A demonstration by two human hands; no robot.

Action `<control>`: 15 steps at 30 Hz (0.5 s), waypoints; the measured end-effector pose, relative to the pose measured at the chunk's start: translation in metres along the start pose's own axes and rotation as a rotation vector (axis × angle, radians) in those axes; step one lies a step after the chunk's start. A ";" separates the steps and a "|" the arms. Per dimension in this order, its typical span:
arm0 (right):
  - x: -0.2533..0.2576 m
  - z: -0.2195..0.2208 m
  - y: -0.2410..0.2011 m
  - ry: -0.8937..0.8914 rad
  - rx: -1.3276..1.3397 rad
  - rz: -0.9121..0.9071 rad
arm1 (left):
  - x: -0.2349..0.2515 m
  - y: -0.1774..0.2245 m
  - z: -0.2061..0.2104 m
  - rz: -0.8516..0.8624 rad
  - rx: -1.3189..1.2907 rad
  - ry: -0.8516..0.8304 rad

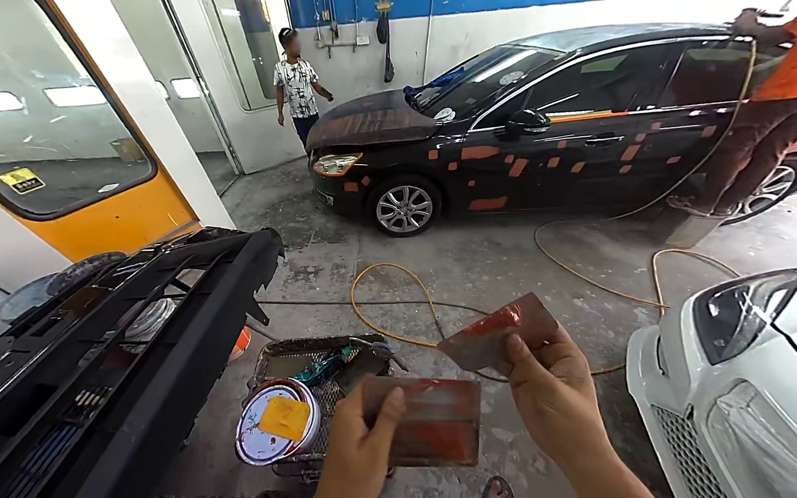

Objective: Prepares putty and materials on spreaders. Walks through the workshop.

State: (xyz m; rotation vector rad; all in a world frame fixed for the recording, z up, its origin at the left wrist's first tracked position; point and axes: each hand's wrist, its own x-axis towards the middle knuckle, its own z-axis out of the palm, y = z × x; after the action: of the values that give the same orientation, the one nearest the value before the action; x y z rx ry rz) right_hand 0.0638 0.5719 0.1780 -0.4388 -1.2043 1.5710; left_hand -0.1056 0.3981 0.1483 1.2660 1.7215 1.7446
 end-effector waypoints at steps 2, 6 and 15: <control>0.000 -0.009 -0.001 -0.260 -0.136 -0.040 | 0.005 -0.002 -0.006 0.019 -0.084 0.043; 0.022 -0.031 -0.026 -0.675 -0.933 -0.326 | 0.006 0.001 -0.004 0.061 -0.063 0.138; -0.050 0.021 0.011 -0.386 -1.008 -0.445 | -0.004 0.012 0.040 -0.079 -0.233 0.425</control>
State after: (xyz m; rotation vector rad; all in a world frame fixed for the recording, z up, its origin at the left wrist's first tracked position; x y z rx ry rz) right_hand 0.0609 0.5192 0.1628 -0.4533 -2.1972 0.5847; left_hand -0.0683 0.4167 0.1517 0.7563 1.6845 2.2068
